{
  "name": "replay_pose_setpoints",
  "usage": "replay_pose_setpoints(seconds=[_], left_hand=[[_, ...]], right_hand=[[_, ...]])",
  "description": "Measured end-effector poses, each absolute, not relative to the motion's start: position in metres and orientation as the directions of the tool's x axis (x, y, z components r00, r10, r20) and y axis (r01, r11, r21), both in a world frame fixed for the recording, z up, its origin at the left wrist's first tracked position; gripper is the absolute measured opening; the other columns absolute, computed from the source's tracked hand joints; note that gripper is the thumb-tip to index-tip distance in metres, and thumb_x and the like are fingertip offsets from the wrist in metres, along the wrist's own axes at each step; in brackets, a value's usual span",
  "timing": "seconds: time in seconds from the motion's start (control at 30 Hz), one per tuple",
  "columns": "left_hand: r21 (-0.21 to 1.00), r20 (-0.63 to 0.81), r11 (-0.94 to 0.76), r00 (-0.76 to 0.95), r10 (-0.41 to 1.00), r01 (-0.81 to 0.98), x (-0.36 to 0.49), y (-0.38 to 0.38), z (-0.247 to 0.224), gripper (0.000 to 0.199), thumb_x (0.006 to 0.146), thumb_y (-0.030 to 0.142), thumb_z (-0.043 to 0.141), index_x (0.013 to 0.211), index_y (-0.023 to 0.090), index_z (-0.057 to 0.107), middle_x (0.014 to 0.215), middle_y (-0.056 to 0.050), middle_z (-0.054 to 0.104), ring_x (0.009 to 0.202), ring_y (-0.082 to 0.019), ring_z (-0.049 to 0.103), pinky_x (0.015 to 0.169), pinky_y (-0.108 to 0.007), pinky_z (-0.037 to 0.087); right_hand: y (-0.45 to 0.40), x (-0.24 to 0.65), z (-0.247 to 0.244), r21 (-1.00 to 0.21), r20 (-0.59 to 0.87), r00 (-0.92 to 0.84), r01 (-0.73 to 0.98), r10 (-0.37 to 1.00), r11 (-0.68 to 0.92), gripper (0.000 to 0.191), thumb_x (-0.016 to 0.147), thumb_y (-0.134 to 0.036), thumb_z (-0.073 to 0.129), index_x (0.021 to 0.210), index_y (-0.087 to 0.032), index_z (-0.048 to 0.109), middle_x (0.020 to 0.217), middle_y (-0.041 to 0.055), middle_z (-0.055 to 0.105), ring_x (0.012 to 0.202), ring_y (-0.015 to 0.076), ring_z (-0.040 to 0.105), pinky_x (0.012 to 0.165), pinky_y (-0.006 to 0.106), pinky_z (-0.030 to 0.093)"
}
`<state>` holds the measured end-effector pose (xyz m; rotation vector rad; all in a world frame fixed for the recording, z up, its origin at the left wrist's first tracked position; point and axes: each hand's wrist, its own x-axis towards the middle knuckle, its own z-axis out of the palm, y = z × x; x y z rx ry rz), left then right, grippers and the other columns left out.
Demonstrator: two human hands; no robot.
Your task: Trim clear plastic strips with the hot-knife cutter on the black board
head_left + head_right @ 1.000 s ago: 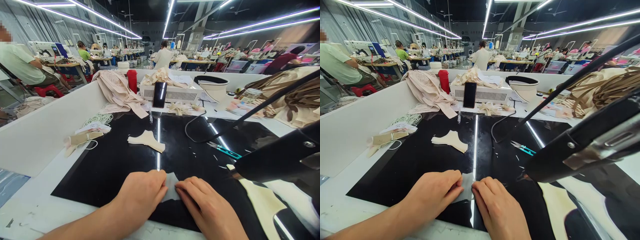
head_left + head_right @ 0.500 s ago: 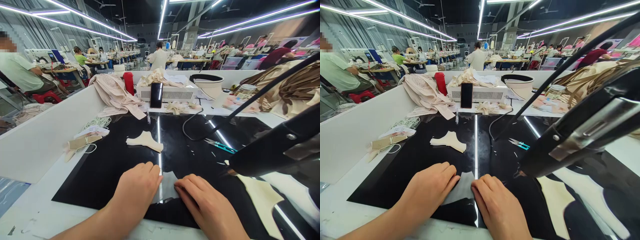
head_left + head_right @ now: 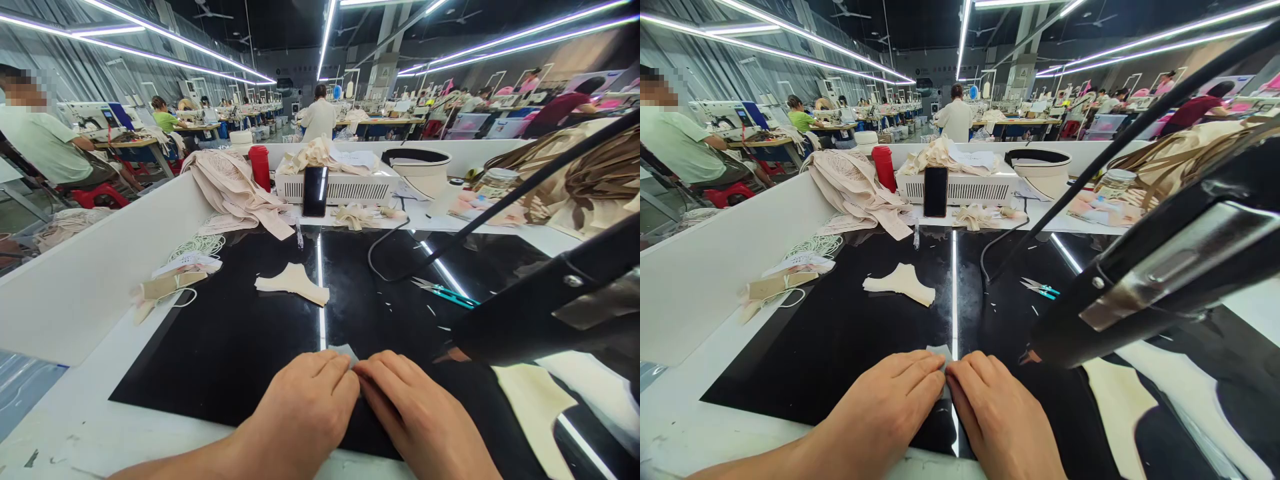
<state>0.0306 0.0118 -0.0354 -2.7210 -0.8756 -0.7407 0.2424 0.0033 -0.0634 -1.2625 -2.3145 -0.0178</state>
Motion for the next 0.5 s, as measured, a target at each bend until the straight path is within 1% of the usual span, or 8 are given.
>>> replay_pose_setpoints(seconds=[0.17, 0.27, 0.43, 0.5], left_hand=[[-0.054, 0.513, -0.802, 0.706, 0.489, 0.595, 0.0304, 0.0121, -0.0381, 0.036, 0.105, 0.002, 0.035, 0.106, 0.009, 0.07, 0.106, -0.008, 0.081, 0.098, -0.021, 0.078, 0.089, -0.031, 0.063], [-0.07, 0.507, -0.799, 0.711, 0.487, 0.597, 0.0303, 0.0125, -0.0403, 0.034, 0.104, 0.002, 0.037, 0.106, 0.008, 0.07, 0.108, -0.009, 0.081, 0.101, -0.021, 0.078, 0.091, -0.031, 0.063], [-0.048, 0.496, -0.797, 0.707, 0.505, 0.603, 0.0288, 0.0113, -0.0399, 0.034, 0.105, 0.005, 0.037, 0.109, 0.008, 0.07, 0.112, -0.01, 0.081, 0.105, -0.022, 0.078, 0.092, -0.031, 0.063], [-0.027, 0.48, -0.799, 0.709, 0.517, 0.601, 0.0283, 0.0106, -0.0395, 0.033, 0.104, 0.006, 0.038, 0.11, 0.008, 0.07, 0.114, -0.01, 0.08, 0.107, -0.023, 0.077, 0.093, -0.032, 0.063]], right_hand=[[0.0025, 0.2417, -0.0618, -0.212, 0.449, -0.436, 0.796, 0.78, 0.568, 0.03, 0.114, -0.028, 0.039, 0.105, -0.026, 0.067, 0.092, 0.0019, 0.072, 0.076, 0.0174, 0.073, 0.062, 0.027, 0.061], [0.0019, 0.2425, -0.0632, -0.218, 0.446, -0.435, 0.795, 0.782, 0.566, 0.028, 0.114, -0.028, 0.04, 0.107, -0.027, 0.067, 0.092, 0.0015, 0.072, 0.076, 0.0176, 0.073, 0.062, 0.028, 0.062], [0.0039, 0.2385, -0.0616, -0.224, 0.426, -0.427, 0.805, 0.798, 0.55, 0.028, 0.114, -0.028, 0.041, 0.107, -0.027, 0.068, 0.093, 0.0018, 0.073, 0.076, 0.0179, 0.073, 0.062, 0.028, 0.062], [0.0025, 0.2406, -0.0562, -0.225, 0.447, -0.434, 0.792, 0.782, 0.568, 0.027, 0.114, -0.027, 0.041, 0.111, -0.027, 0.068, 0.096, 0.0024, 0.075, 0.079, 0.0179, 0.075, 0.066, 0.028, 0.063]])
